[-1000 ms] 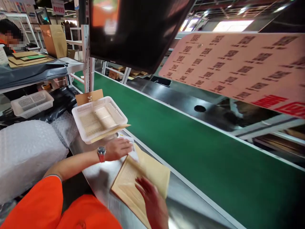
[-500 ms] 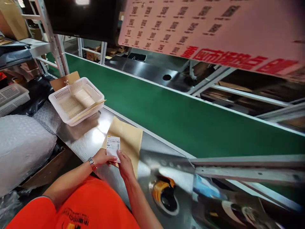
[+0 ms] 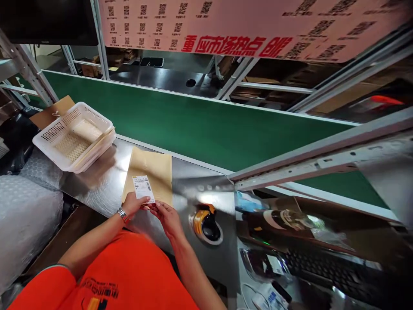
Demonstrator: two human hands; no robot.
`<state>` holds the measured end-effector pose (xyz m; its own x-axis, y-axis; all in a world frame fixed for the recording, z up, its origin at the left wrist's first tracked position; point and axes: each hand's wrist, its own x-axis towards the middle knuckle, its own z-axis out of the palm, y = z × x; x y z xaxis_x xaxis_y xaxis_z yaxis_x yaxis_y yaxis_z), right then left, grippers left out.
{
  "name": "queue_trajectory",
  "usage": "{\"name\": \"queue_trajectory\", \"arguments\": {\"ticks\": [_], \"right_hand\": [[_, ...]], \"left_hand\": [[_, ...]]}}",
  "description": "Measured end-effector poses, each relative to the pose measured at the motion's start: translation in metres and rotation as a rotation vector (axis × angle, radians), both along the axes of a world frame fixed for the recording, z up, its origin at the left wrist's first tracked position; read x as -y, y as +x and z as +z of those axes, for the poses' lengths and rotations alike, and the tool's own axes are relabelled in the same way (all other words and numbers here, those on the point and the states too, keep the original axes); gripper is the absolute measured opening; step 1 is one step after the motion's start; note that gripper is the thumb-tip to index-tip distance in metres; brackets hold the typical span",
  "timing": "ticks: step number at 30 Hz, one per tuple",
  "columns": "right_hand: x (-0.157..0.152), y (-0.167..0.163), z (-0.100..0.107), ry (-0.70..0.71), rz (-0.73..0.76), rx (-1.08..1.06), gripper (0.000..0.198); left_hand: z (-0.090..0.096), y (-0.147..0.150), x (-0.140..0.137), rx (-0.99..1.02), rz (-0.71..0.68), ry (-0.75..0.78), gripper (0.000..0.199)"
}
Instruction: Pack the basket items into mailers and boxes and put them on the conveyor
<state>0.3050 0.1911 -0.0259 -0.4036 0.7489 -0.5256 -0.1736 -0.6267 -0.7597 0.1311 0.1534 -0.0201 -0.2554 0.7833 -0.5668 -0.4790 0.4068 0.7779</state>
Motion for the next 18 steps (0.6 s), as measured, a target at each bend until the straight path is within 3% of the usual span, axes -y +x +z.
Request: {"name": "queue_trajectory", "arguments": {"ticks": [8,12,16,18], "right_hand": [[0.000,-0.001,0.003,0.068,0.000,0.054,0.068],[0.000,-0.006,-0.003,0.125,-0.042,0.140,0.071],[0.003,-0.015,-0.009,0.144,-0.090,0.197,0.072],[0.007,-0.021,-0.012,0.146,-0.098,0.206,0.072]], "left_hand": [[-0.003,-0.003,-0.005,0.009,-0.082,0.006,0.034],[-0.010,-0.007,-0.006,-0.017,-0.160,-0.008,0.045],[-0.018,-0.013,-0.002,-0.427,-0.103,-0.010,0.067],[-0.021,-0.018,0.002,-0.608,-0.166,0.139,0.049]]}}
